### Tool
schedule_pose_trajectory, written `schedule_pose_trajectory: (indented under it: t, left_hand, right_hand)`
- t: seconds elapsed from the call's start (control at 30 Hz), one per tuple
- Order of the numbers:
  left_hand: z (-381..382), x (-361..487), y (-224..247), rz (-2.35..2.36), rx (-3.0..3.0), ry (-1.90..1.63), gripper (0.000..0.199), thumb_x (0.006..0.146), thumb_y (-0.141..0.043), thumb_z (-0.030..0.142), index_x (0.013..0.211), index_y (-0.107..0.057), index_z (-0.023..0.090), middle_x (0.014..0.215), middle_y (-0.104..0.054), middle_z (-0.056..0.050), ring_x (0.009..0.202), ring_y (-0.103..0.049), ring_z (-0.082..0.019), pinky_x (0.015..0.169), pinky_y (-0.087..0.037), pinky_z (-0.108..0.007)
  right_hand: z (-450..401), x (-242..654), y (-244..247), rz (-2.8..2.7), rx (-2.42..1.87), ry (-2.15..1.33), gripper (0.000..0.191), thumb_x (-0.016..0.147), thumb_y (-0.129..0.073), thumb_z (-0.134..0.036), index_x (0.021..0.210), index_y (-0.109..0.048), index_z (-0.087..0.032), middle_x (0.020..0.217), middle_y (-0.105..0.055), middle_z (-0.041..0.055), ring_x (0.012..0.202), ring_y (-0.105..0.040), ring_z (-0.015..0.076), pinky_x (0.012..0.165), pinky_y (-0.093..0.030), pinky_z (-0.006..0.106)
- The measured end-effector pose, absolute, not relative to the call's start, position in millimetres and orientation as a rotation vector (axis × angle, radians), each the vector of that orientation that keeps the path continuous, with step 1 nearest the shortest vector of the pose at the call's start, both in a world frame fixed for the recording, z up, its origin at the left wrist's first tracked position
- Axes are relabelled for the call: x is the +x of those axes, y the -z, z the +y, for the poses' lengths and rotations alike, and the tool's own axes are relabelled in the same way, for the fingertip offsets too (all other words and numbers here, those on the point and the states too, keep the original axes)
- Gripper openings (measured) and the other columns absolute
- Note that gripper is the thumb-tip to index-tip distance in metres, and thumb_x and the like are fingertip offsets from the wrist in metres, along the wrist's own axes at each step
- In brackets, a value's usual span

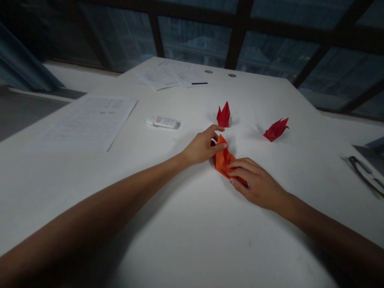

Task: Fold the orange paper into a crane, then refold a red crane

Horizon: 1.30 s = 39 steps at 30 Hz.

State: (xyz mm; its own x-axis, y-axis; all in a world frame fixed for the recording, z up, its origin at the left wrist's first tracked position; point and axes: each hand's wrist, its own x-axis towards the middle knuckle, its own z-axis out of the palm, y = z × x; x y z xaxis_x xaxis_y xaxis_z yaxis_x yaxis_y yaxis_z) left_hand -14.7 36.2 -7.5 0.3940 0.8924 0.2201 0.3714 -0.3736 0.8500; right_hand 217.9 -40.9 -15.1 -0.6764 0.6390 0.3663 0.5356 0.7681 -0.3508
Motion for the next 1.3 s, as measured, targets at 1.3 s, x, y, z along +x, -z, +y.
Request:
schedule_pose_trajectory:
  t: [1.3]
  left_hand:
    - [27.2, -19.9, -0.4, 0.525, 2.581, -0.578, 0.021, 0.078, -0.064, 0.01, 0.09, -0.076, 0.022, 0.092, -0.073, -0.003, 0.091, -0.064, -0.019, 0.092, -0.047, -0.033]
  right_hand:
    - [-39.0, 218.5, 11.8, -2.384, -1.077, -0.1, 0.006, 0.084, -0.067, -0.019, 0.088, -0.068, -0.022, 0.099, -0.074, 0.0042, 0.098, -0.064, 0.0257, 0.093, -0.044, 0.046]
